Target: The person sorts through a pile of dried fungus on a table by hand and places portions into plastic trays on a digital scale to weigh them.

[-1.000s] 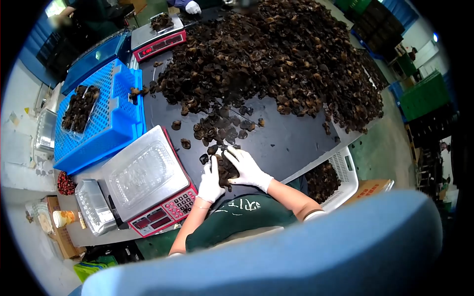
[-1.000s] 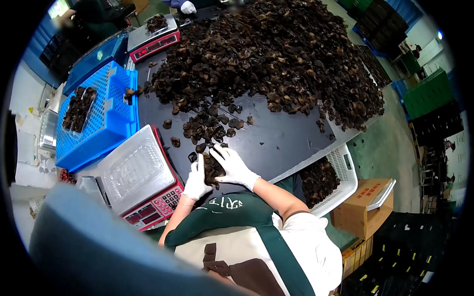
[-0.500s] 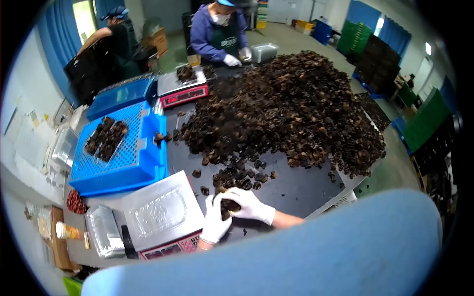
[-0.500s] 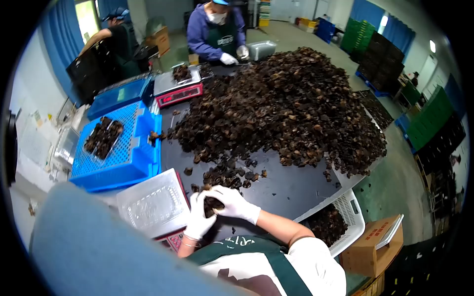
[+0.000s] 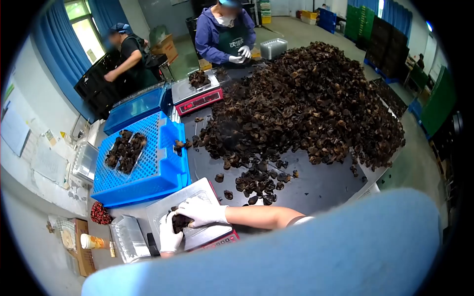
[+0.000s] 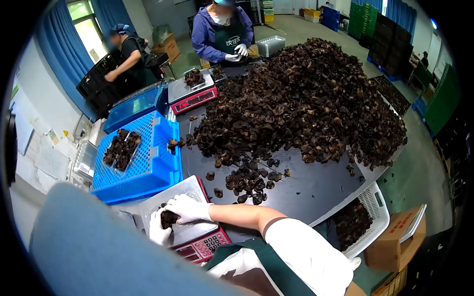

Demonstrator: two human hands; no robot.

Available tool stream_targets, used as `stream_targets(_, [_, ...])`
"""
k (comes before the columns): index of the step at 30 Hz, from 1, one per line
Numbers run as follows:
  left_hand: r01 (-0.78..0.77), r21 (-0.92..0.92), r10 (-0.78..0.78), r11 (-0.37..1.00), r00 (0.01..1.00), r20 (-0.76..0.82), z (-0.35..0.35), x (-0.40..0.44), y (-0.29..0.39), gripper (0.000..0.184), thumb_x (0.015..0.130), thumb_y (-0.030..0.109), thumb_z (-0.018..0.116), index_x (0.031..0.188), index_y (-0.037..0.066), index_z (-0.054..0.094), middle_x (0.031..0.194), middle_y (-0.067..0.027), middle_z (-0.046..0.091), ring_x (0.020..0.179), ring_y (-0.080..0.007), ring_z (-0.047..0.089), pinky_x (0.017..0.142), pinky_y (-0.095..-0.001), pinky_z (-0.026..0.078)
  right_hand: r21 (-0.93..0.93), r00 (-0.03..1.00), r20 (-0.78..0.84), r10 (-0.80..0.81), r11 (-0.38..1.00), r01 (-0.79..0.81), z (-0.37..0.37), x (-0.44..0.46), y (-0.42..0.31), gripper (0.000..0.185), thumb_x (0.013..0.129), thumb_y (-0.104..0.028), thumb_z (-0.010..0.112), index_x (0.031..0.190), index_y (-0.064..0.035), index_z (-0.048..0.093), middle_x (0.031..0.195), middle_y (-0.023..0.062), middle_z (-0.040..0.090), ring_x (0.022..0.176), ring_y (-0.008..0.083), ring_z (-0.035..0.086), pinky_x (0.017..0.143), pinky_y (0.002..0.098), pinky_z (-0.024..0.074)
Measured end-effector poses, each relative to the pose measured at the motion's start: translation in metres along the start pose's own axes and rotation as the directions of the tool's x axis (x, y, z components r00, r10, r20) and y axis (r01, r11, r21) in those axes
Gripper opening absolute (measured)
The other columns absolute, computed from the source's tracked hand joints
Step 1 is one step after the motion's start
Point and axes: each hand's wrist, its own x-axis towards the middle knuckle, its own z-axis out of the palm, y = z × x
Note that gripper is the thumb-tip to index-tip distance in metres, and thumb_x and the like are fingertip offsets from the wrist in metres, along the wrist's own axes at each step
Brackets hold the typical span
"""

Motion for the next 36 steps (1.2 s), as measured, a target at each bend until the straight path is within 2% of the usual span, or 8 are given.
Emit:
stream_targets(3, [-0.022,0.004,0.022,1.000,1.000,-0.006,-0.010,-0.005,0.006,0.080,0.063,0.007,0.067,0.140,0.012,0.044,0.137,-0.0225,0.043,0.126,-0.0431,0.041,0.109,-0.0471,0.035,0.059,0.990,0.083,0.111,0.992,-0.116,-0.014,-0.008,0.002,0.097,0.065,-0.047,0.077,0.146,-0.0104,0.038,0.135,0.0181,0.049,0.120,0.0408,0.045,0.102,0.0526,0.0367])
stream_targets(10, [-0.028,0.055,0.028,0.998,1.000,-0.002,-0.015,-0.019,-0.011,0.101,0.065,0.030,0.079,0.151,0.009,0.030,0.150,-0.0259,0.028,0.138,-0.0440,0.029,0.113,-0.0502,0.030,0.170,0.985,-0.150,0.089,0.983,-0.063,-0.033,-0.036,0.008,0.089,0.072,-0.047,0.073,0.145,-0.0098,0.039,0.145,0.0198,0.040,0.131,0.0407,0.037,0.109,0.0525,0.0295])
stream_targets(13, [0.033,0.137,-0.031,0.990,0.999,-0.014,-0.024,-0.022,-0.008,0.102,0.066,0.043,0.082,0.149,0.008,0.034,0.149,-0.0265,0.031,0.138,-0.0442,0.029,0.113,-0.0520,0.029,0.174,0.960,-0.239,0.148,0.979,-0.108,-0.058,-0.062,0.024,0.066,0.075,-0.038,0.069,0.131,-0.0060,0.055,0.133,0.0204,0.054,0.119,0.0374,0.053,0.100,0.0460,0.0420])
stream_targets(20, [0.024,0.230,0.009,0.973,0.990,-0.140,0.015,-0.021,0.004,0.089,0.069,0.038,0.080,0.144,0.009,0.043,0.147,-0.0261,0.034,0.134,-0.0444,0.032,0.112,-0.0539,0.025,-0.372,0.804,-0.369,0.466,0.719,-0.587,-0.028,-0.177,0.076,0.057,0.079,-0.040,0.065,0.129,-0.0121,0.057,0.138,0.0173,0.047,0.127,0.0431,0.041,0.106,0.0562,0.0311])
stream_targets(21, [0.002,0.287,0.047,0.958,0.985,-0.164,0.025,-0.021,-0.002,0.089,0.068,0.036,0.080,0.144,0.010,0.043,0.146,-0.0260,0.034,0.134,-0.0446,0.032,0.112,-0.0546,0.025,-0.376,0.796,-0.275,0.538,0.702,-0.605,-0.023,-0.190,0.071,0.060,0.080,-0.041,0.066,0.131,-0.0117,0.055,0.139,0.0198,0.045,0.127,0.0465,0.040,0.109,0.0566,0.0277])
stream_targets(24, [0.011,0.202,0.031,0.979,0.979,-0.203,0.029,-0.017,-0.003,0.089,0.067,0.035,0.080,0.144,0.009,0.043,0.146,-0.0256,0.034,0.135,-0.0442,0.031,0.112,-0.0543,0.025,-0.333,0.910,-0.186,0.370,0.848,-0.413,-0.013,-0.229,0.056,0.051,0.078,-0.032,0.071,0.124,-0.0133,0.059,0.135,0.0115,0.050,0.127,0.0357,0.044,0.111,0.0550,0.0278])
stream_targets(30, [-0.041,0.158,0.095,0.987,0.932,-0.351,0.010,-0.019,0.042,0.083,0.069,0.021,0.082,0.142,0.006,0.044,0.147,-0.0238,0.033,0.136,-0.0421,0.034,0.113,-0.0511,0.030,-0.254,0.933,-0.207,0.294,0.905,-0.341,-0.010,-0.295,0.028,0.022,0.074,-0.016,0.068,0.096,-0.0151,0.065,0.122,0.0044,0.058,0.125,0.0278,0.045,0.105,0.0465,0.0337])
stream_targets(36, [-0.187,-0.119,0.134,0.975,0.923,-0.361,0.026,-0.026,0.107,0.062,0.078,0.006,0.074,0.135,0.005,0.051,0.140,-0.0180,0.043,0.131,-0.0352,0.043,0.106,-0.0445,0.041,-0.114,0.662,-0.552,0.507,0.741,-0.662,-0.028,-0.339,0.008,0.045,0.070,-0.026,0.074,0.111,-0.0147,0.062,0.124,0.0094,0.055,0.119,0.0328,0.047,0.102,0.0469,0.0343])
